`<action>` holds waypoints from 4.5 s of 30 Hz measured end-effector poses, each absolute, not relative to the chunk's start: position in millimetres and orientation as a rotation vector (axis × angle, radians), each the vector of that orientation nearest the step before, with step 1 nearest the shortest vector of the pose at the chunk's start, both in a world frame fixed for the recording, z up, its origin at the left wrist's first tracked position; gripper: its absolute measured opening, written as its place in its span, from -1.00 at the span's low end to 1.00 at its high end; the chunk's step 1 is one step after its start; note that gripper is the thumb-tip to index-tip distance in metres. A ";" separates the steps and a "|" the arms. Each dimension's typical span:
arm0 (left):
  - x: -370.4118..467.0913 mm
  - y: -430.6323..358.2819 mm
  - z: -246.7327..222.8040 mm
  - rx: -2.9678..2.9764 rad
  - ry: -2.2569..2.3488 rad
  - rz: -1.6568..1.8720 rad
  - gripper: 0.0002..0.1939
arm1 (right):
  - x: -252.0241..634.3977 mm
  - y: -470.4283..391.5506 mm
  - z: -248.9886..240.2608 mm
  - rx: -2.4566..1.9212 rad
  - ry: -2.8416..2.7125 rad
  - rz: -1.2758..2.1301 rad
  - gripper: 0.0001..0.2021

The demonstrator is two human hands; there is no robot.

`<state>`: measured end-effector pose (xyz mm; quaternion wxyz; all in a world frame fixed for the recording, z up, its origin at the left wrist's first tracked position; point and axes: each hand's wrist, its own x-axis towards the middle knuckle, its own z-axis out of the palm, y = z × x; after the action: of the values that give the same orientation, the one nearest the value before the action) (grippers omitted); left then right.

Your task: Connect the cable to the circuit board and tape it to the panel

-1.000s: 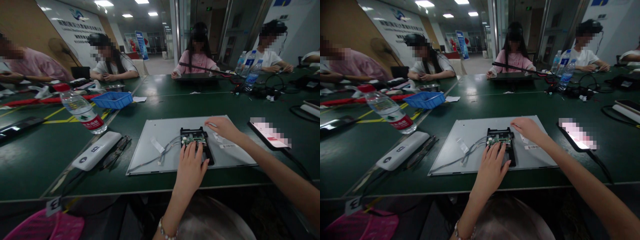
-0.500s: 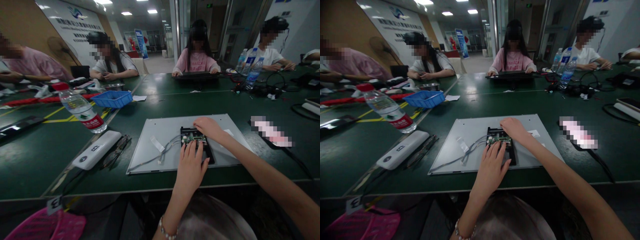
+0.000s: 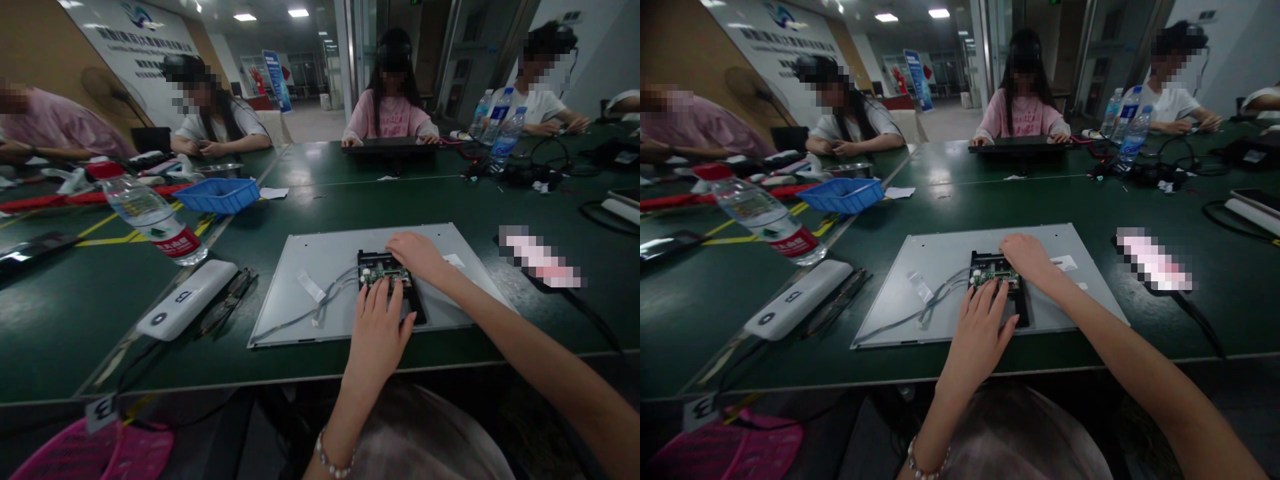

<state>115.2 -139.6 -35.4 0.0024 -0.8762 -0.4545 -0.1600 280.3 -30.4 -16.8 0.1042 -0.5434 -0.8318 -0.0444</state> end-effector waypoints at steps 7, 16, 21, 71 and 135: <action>114.7 -139.4 -39.3 -2.726 -1.413 -0.543 -0.49 | 278.2 -32.5 -21.1 -1.617 -2.439 -0.071 -0.74; 114.0 -139.2 -38.3 -2.719 -1.397 -0.560 -0.49 | 286.6 -29.7 -18.6 -1.492 -2.403 0.106 -0.75; 114.2 -139.3 -38.3 -2.718 -1.391 -0.568 -0.49 | 317.3 -33.7 -0.1 -1.441 -2.326 0.135 -0.72; 147.7 -140.4 -34.6 -2.646 -1.408 -0.576 -0.59 | 332.2 -97.8 -46.0 -1.464 -1.779 0.753 -0.81; 73.0 -99.3 4.0 -2.549 -1.527 -0.861 -0.62 | 310.6 -157.7 -60.8 -1.512 -1.864 0.191 -0.68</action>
<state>73.0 -99.3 4.0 0.0238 -0.8237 -0.4935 -0.2783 310.6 -157.7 -60.8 0.3590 -0.5861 -0.7226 0.0741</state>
